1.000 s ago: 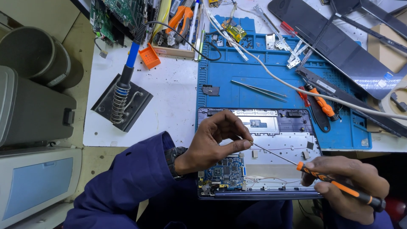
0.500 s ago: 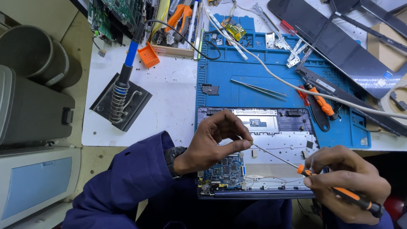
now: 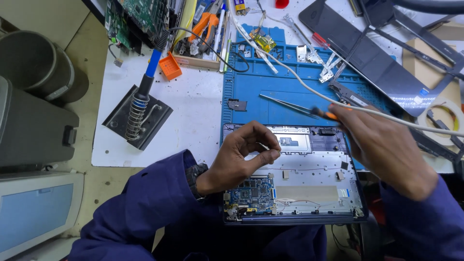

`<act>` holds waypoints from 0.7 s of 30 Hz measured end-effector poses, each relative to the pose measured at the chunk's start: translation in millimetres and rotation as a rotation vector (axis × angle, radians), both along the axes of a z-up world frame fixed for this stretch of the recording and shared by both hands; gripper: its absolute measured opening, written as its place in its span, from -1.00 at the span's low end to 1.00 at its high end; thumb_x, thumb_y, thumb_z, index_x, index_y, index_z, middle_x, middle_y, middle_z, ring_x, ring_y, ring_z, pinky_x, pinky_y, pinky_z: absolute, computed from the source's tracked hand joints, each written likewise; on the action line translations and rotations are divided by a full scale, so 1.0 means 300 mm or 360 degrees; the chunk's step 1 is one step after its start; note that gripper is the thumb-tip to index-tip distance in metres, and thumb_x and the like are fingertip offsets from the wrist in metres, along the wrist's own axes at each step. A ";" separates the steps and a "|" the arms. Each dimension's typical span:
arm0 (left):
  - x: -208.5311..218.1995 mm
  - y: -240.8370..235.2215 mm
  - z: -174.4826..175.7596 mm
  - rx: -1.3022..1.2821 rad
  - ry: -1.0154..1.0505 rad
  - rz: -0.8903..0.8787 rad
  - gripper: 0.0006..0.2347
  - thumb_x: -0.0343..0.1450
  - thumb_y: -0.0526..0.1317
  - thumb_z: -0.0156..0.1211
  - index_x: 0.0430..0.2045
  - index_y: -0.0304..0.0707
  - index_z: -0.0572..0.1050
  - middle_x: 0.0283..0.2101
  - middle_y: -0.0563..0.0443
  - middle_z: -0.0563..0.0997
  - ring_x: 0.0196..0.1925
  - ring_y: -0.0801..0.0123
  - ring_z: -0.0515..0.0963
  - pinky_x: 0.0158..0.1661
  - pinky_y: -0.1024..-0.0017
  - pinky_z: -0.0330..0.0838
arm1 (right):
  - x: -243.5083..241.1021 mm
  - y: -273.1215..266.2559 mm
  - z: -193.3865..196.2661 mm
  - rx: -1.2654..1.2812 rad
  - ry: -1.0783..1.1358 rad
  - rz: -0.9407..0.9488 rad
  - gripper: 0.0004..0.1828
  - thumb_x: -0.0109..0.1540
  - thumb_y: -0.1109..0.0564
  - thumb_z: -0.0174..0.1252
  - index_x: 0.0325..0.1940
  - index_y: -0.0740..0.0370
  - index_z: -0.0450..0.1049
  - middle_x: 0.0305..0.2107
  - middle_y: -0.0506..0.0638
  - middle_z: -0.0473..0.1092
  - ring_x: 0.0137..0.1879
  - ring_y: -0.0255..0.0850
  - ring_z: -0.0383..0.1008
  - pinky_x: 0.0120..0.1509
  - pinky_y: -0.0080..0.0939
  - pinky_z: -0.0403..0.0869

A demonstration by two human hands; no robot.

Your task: The person uses tweezers to position a small component on a circuit board inside a disassembled electronic device. They then use a soldering iron to solder the component in place, applying heat and solder to the connection points.

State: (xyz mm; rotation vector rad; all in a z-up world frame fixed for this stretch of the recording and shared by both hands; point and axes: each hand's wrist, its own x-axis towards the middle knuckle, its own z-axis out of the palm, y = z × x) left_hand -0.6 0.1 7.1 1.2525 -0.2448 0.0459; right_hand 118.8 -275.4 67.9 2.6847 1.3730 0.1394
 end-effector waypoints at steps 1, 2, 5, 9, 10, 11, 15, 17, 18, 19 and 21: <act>0.002 -0.001 -0.002 0.0004 -0.0019 0.0000 -0.86 0.45 -0.36 0.28 -0.20 -0.21 0.44 -0.19 0.00 0.59 -0.12 0.32 0.63 -0.05 0.45 0.67 | 0.048 0.031 -0.031 0.0004 -0.0019 0.0000 -0.42 0.33 0.21 0.11 0.45 0.19 0.25 -0.17 0.09 0.56 -0.20 -0.02 0.61 -0.27 -0.08 0.66; 0.003 0.000 -0.005 0.0015 -0.0003 0.0006 -0.86 0.45 -0.37 0.28 -0.20 -0.22 0.44 -0.19 0.00 0.59 -0.12 0.32 0.63 -0.06 0.45 0.68 | 0.096 0.063 -0.060 -0.0059 0.0087 -0.0032 -0.36 0.22 0.36 0.12 0.40 0.15 0.24 -0.31 0.06 0.45 -0.30 -0.05 0.46 -0.39 -0.08 0.50; 0.018 0.001 -0.046 -0.0015 -0.0031 0.0025 -0.86 0.45 -0.36 0.28 -0.18 -0.26 0.47 -0.19 -0.07 0.61 -0.09 0.23 0.65 -0.12 0.35 0.68 | 0.174 0.173 -0.100 -0.0137 0.0151 -0.0061 -0.50 0.19 0.40 0.17 0.21 0.18 0.37 -0.40 0.06 0.44 -0.33 -0.04 0.47 -0.41 -0.09 0.45; 0.036 0.025 -0.073 -0.0052 -0.0076 0.0103 -0.86 0.46 -0.33 0.28 -0.15 -0.27 0.50 -0.19 -0.10 0.63 -0.05 0.18 0.67 -0.16 0.29 0.68 | 0.222 0.260 -0.177 -0.0320 0.0083 -0.0109 -0.39 0.06 0.35 0.37 0.20 0.27 0.44 -0.29 0.11 0.50 -0.23 0.02 0.64 -0.32 -0.10 0.60; 0.040 0.034 -0.070 -0.0054 -0.0072 0.0109 -0.86 0.46 -0.33 0.28 -0.15 -0.27 0.50 -0.19 -0.10 0.63 -0.05 0.18 0.67 -0.16 0.29 0.68 | 0.225 0.252 -0.189 -0.0322 0.0086 -0.0102 -0.39 0.06 0.35 0.37 0.20 0.27 0.44 -0.29 0.11 0.50 -0.23 0.02 0.64 -0.32 -0.10 0.60; 0.042 0.040 -0.069 -0.0058 -0.0082 0.0126 -0.87 0.47 -0.34 0.28 -0.15 -0.26 0.50 -0.19 -0.10 0.63 -0.05 0.18 0.67 -0.17 0.29 0.68 | 0.227 0.244 -0.203 -0.0239 -0.0067 -0.0075 -0.46 0.10 0.34 0.32 0.18 0.25 0.47 -0.25 0.08 0.48 -0.21 -0.02 0.62 -0.33 -0.15 0.59; 0.051 0.050 -0.065 -0.0057 -0.0110 0.0180 -0.87 0.48 -0.36 0.25 -0.15 -0.25 0.49 -0.19 -0.08 0.62 -0.04 0.20 0.67 -0.16 0.30 0.69 | 0.196 0.223 -0.220 -0.0053 -0.0143 -0.0068 -0.81 0.24 0.08 0.27 -0.07 0.11 0.55 -0.29 -0.04 0.42 -0.12 -0.10 0.53 -0.28 -0.19 0.58; 0.056 0.046 -0.073 -0.0061 -0.0094 0.0199 -0.87 0.48 -0.36 0.27 -0.15 -0.25 0.49 -0.18 -0.08 0.63 -0.03 0.21 0.67 -0.16 0.31 0.69 | 0.163 0.237 -0.203 -0.0078 -0.0073 -0.0085 -0.85 0.28 0.05 0.25 -0.10 0.07 0.56 -0.32 -0.07 0.43 -0.15 -0.17 0.52 -0.28 -0.26 0.54; 0.059 0.043 -0.075 -0.0062 -0.0088 0.0213 -0.87 0.47 -0.35 0.28 -0.15 -0.25 0.49 -0.18 -0.08 0.63 -0.03 0.22 0.66 -0.16 0.33 0.69 | 0.146 0.242 -0.193 -0.0099 -0.0011 -0.0107 -0.88 0.32 0.02 0.23 -0.12 0.04 0.58 -0.34 -0.09 0.44 -0.17 -0.24 0.50 -0.28 -0.33 0.50; 0.059 0.042 -0.079 -0.0054 -0.0091 0.0203 -0.87 0.47 -0.35 0.28 -0.15 -0.25 0.49 -0.18 -0.08 0.63 -0.03 0.22 0.66 -0.16 0.33 0.69 | 0.146 0.239 -0.212 -0.0090 -0.0014 -0.0118 -0.88 0.32 0.02 0.23 -0.12 0.04 0.58 -0.34 -0.09 0.44 -0.17 -0.24 0.50 -0.28 -0.33 0.50; 0.064 0.042 -0.081 -0.0021 -0.0089 0.0214 -0.88 0.47 -0.36 0.27 -0.17 -0.28 0.48 -0.19 -0.11 0.63 -0.04 0.21 0.66 -0.17 0.33 0.69 | 0.154 0.237 -0.246 0.0063 0.0212 -0.0149 -0.90 0.28 0.15 0.22 -0.13 0.13 0.57 -0.39 -0.02 0.45 -0.25 -0.12 0.51 -0.36 -0.21 0.45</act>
